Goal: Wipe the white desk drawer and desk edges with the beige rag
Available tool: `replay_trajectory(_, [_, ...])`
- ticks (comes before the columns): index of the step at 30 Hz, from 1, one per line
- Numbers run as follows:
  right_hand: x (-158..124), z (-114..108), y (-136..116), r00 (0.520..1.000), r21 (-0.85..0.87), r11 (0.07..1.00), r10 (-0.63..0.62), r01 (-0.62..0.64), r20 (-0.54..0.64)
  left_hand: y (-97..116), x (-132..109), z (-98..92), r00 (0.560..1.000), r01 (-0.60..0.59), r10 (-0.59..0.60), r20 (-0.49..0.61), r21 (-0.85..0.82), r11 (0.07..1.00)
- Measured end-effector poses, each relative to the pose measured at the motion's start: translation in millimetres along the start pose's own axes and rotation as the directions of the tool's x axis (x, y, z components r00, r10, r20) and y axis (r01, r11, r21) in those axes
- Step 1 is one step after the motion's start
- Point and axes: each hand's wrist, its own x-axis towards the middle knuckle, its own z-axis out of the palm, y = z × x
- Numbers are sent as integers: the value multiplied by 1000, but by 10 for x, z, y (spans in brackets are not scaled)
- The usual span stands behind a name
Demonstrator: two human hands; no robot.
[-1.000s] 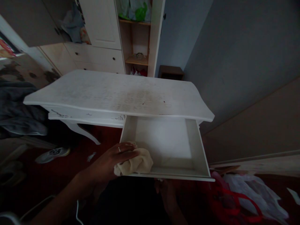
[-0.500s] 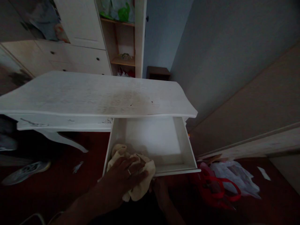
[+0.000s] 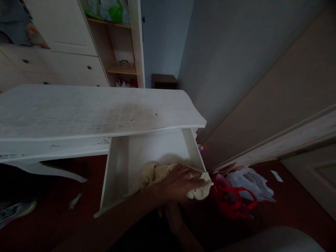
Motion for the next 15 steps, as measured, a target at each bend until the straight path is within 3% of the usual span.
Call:
replay_trajectory(4, [1,81,-141,999,68,998,7,-9,34,-87,372,4,994,-103,106,-21,93,990])
replay_trajectory(8, [-10,112,-191,998,118,992,40,-46,51,-255,518,-59,990,-114,134,-45,304,946])
replay_trajectory(12, [6,133,-167,996,132,987,85,-88,27,-493,523,-120,993,69,-15,-119,468,881])
replay_trajectory(15, [15,151,-166,996,136,987,77,-82,36,-674,506,-124,964,259,-189,-187,503,824])
